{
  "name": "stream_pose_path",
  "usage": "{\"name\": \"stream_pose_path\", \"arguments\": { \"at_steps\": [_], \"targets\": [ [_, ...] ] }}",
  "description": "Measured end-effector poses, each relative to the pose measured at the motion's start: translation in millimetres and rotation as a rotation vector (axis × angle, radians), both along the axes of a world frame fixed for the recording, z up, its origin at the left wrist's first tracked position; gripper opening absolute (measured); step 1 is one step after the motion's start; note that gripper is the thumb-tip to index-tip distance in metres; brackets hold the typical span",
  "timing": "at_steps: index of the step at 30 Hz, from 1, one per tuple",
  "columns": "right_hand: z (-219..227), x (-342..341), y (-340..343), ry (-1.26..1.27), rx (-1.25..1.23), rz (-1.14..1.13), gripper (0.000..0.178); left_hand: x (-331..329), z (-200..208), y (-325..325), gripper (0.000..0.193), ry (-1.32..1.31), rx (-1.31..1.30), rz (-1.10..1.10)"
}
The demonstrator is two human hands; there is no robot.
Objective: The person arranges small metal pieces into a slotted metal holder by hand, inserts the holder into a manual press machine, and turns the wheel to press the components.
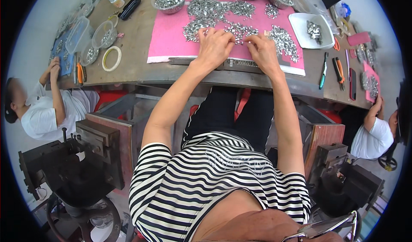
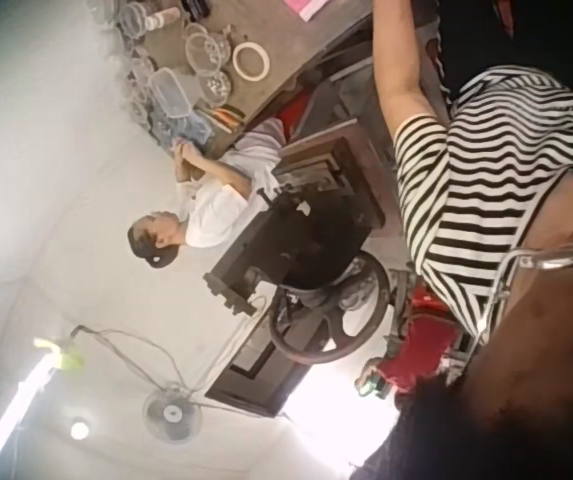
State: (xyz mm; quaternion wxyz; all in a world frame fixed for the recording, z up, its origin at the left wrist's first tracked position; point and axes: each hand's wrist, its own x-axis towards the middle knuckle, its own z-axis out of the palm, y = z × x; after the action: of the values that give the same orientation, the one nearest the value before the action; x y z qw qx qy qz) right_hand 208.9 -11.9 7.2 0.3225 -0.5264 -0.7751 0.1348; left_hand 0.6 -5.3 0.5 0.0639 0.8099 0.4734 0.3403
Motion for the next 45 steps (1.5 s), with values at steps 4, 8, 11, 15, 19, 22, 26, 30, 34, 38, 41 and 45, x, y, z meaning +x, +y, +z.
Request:
{"name": "stream_pose_path", "arguments": {
  "at_steps": [4, 8, 11, 15, 19, 22, 26, 30, 34, 38, 41, 45],
  "targets": [
    [0.6, -13.2, -1.5, -0.142, 0.093, 0.047, 0.011, 11.1, -1.5, 4.3, 0.012, 0.076, 0.025, 0.011],
    [-8.8, -10.0, 0.1, -0.152, 0.16, 0.011, 0.009, 14.5, -0.4, 5.3, 0.013, 0.12, -0.001, 0.014],
    [-9.5, -3.3, -4.4, -0.144, 0.186, 0.015, 0.008, 13.4, -2.5, 6.9, 0.013, 0.121, 0.002, 0.002],
    [3.8, 8.6, -25.5, 0.062, 0.009, -0.027, 0.007, 8.6, -4.6, 6.2, 0.01, 0.101, 0.074, 0.004],
    [11.6, 13.5, -49.4, 0.268, 0.006, -0.035, 0.006, 2.1, -6.5, 5.9, 0.012, 0.115, 0.036, 0.042],
    [7.2, 11.2, -61.2, 0.253, 0.043, -0.037, 0.004, 1.9, -4.6, 6.2, 0.01, 0.124, 0.037, 0.04],
    [-5.4, 11.8, -66.5, 0.164, 0.118, -0.078, 0.003, 0.5, -1.1, 5.0, 0.006, 0.082, -0.015, 0.037],
    [-3.5, 14.8, -66.1, 0.154, 0.127, -0.057, 0.003, -2.2, -2.0, 4.2, 0.005, 0.059, 0.064, -0.036],
    [-1.6, 20.9, -53.2, 0.191, 0.036, -0.077, 0.004, -5.2, 0.5, 4.9, 0.005, 0.107, 0.06, -0.036],
    [-3.4, 22.9, -14.3, 0.073, 0.133, -0.065, 0.007, -3.3, -2.0, 8.1, 0.006, 0.144, 0.081, -0.015],
    [-6.4, 22.7, 1.6, -0.042, 0.108, -0.063, 0.008, -2.1, -4.3, 8.7, 0.007, 0.175, 0.106, -0.008],
    [-6.3, 20.7, 9.2, -0.041, 0.062, -0.038, 0.009, -1.7, -5.7, 7.8, 0.008, 0.157, 0.116, -0.009]
  ]
}}
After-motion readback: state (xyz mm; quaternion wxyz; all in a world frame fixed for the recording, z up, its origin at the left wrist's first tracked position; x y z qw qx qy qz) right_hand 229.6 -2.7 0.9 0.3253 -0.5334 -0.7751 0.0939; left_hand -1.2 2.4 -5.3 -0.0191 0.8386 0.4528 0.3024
